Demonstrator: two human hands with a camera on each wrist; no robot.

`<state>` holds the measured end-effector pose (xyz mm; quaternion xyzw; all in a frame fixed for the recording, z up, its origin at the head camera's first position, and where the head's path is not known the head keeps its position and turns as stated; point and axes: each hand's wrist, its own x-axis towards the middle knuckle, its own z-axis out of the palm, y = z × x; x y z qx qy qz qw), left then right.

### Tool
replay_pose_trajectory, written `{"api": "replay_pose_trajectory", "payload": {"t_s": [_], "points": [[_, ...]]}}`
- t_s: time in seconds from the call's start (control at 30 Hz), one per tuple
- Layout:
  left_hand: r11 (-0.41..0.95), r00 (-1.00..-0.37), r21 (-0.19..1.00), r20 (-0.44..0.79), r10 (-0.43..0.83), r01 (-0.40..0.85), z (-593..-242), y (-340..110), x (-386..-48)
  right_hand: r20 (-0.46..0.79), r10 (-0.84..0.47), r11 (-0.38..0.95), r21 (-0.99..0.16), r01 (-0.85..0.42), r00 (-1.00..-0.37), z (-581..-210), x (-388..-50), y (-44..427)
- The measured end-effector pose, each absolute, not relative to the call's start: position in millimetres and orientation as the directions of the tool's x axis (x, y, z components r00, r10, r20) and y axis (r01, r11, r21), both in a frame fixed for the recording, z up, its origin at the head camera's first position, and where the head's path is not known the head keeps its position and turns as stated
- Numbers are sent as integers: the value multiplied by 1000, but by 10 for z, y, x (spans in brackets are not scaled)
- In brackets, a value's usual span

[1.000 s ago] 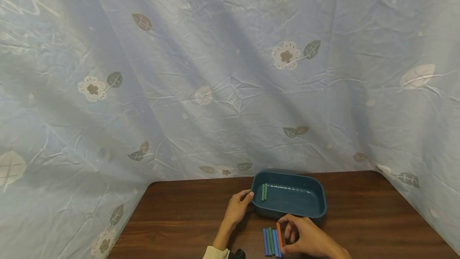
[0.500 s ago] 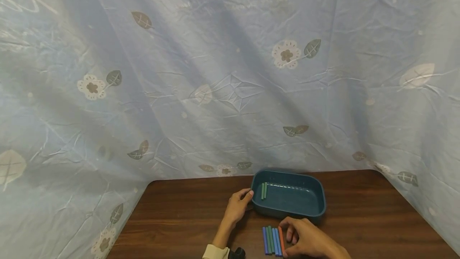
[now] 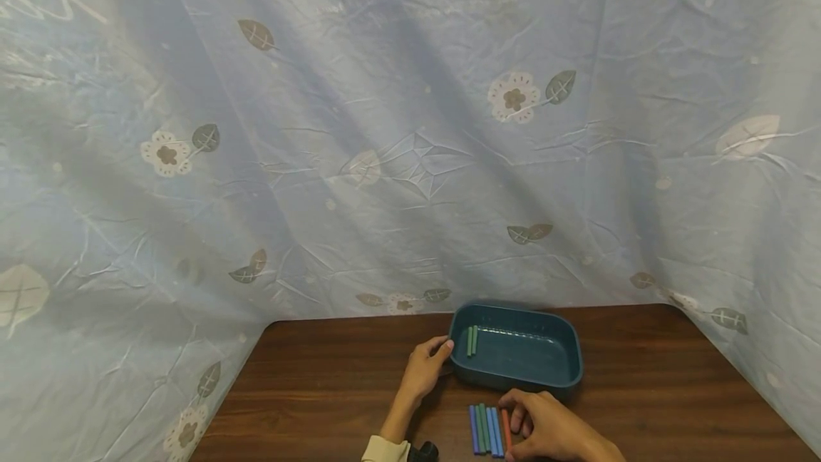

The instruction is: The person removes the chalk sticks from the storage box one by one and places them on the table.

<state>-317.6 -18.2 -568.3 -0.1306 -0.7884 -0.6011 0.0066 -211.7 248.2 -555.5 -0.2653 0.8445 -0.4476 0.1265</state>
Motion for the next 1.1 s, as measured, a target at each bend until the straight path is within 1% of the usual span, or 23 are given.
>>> {"api": "replay_pose_trajectory", "payload": {"t_s": [0.2,0.33,0.43,0.67,0.73,0.9,0.97,1.1], "points": [[195,-963,957,173,208,215,-5658,-177,-3159,48,-561,452,-818,-354,-827,-5533,-2102,2489],[233,-963,944,192,190,234,-5640,-176,-3143,43,-554,457,-819,-346,-832,-5515,-2097,2496],[235,-962,943,193,191,236,-5633,-176,-3137,33,-549,458,-824,-334,-835,-5511,-2098,2502],[176,-961,961,177,210,215,-5645,-180,-3137,29,-548,441,-840,-318,-836,-5493,-2109,2522],[189,-961,957,180,209,220,-5644,-180,-3136,34,-550,442,-836,-325,-835,-5479,-2111,2524],[274,-961,929,202,187,249,-5640,-179,-3137,27,-546,443,-839,-316,-837,-5434,-2114,2515],[282,-961,926,204,185,251,-5641,-178,-3138,26,-544,445,-839,-315,-839,-5417,-2115,2508],[251,-961,937,197,196,243,-5650,-177,-3142,50,-548,456,-819,-348,-835,-5381,-2120,2493]]}}
